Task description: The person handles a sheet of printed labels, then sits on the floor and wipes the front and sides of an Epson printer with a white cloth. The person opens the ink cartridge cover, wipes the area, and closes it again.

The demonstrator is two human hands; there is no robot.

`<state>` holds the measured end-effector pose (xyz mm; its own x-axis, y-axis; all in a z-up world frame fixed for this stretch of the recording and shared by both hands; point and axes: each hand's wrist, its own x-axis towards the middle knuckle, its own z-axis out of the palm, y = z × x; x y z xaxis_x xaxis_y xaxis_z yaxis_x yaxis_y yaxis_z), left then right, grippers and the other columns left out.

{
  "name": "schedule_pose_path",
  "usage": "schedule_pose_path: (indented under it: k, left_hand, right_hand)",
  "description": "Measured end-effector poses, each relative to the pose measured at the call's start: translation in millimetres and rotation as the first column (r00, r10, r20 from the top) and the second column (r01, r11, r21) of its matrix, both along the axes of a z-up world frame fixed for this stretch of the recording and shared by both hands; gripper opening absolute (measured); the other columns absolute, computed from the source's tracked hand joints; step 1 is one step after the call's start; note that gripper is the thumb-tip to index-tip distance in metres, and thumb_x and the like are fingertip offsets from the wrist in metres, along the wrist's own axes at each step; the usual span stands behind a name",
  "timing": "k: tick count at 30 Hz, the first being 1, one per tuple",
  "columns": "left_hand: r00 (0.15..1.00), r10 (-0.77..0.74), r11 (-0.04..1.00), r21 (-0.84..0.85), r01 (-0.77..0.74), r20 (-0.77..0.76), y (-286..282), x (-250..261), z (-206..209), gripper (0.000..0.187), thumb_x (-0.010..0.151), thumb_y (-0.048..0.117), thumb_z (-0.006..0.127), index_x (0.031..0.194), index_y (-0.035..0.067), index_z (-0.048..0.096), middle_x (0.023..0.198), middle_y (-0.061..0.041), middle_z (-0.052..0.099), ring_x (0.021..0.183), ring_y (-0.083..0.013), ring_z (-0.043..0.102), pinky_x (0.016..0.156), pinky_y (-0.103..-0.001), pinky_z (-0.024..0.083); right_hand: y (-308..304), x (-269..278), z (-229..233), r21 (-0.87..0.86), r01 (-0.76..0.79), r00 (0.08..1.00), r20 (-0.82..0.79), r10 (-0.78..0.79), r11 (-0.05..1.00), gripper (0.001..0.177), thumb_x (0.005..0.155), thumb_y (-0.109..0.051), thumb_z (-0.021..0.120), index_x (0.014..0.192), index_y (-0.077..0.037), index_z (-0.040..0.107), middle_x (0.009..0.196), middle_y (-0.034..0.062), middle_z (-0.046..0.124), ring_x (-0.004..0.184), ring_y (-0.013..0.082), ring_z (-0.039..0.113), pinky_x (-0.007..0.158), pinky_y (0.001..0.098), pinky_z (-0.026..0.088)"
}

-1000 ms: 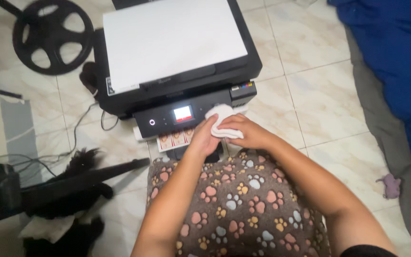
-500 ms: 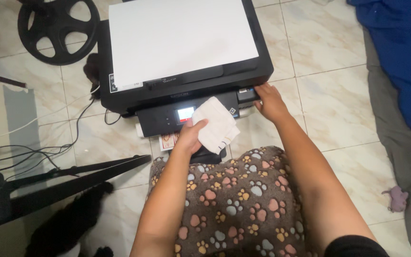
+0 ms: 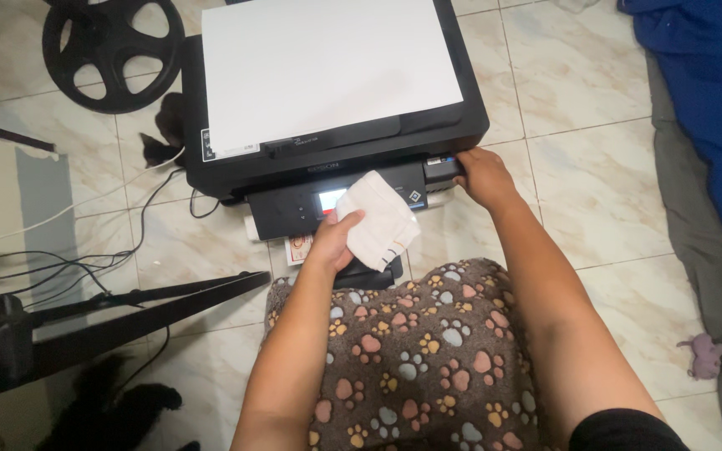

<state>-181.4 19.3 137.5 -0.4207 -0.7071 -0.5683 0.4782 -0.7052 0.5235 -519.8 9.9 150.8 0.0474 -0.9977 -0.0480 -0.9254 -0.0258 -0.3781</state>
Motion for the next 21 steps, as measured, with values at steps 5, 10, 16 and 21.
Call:
schedule_pose_path:
  k: [5, 10, 16, 21]
  left_hand:
    - [0.999, 0.006, 1.0, 0.028, -0.007, 0.038, -2, -2, 2, 0.046, 0.095, 0.005, 0.063, 0.138, -0.003, 0.052, 0.131, -0.018, 0.065, 0.12, -0.0302, 0.065, 0.102, -0.042, 0.054]
    - [1.0, 0.011, 1.0, 0.019, -0.012, 0.02, -1, -3, -2, 0.046, 0.094, 0.004, 0.063, 0.138, -0.003, 0.052, 0.131, -0.018, 0.065, 0.12, -0.0301, 0.065, 0.103, -0.041, 0.053]
    - [1.0, 0.009, 1.0, 0.002, -0.009, 0.007, -3, 1, -7, 0.045, 0.095, 0.005, 0.063, 0.138, -0.003, 0.053, 0.132, -0.017, 0.065, 0.12, -0.0295, 0.065, 0.103, -0.041, 0.053]
    - [1.0, 0.002, 1.0, 0.0, -0.002, 0.019, -7, 2, -8, 0.046, 0.094, 0.005, 0.063, 0.139, -0.002, 0.053, 0.131, -0.017, 0.065, 0.12, -0.0304, 0.065, 0.102, -0.042, 0.054]
  right_hand:
    - [-8, 4, -16, 0.086, -0.054, 0.98, -0.187, 0.069, 0.995, 0.048, 0.078, -0.019, 0.081, 0.124, -0.014, 0.068, 0.126, 0.0095, 0.067, 0.122, 0.0352, 0.056, 0.11, 0.0448, 0.04]
    - [-10, 15, -17, 0.07, -0.075, 0.968, -0.235, 0.089, 0.995, 0.054, 0.079, -0.017, 0.08, 0.13, -0.015, 0.065, 0.127, 0.0088, 0.067, 0.122, 0.0332, 0.057, 0.109, 0.0449, 0.042]
    - [1, 2, -18, 0.056, 0.108, 0.993, 0.037, -0.11, 0.993, 0.064, 0.07, -0.01, 0.087, 0.128, -0.006, 0.061, 0.132, 0.0144, 0.062, 0.123, 0.0366, 0.056, 0.103, 0.0444, 0.047]
    - [15, -27, -77, 0.102, 0.323, 0.709, 0.633, -0.312, 0.941, 0.08, 0.072, -0.007, 0.089, 0.142, 0.002, 0.052, 0.13, 0.0175, 0.064, 0.115, 0.0265, 0.065, 0.096, 0.0377, 0.054]
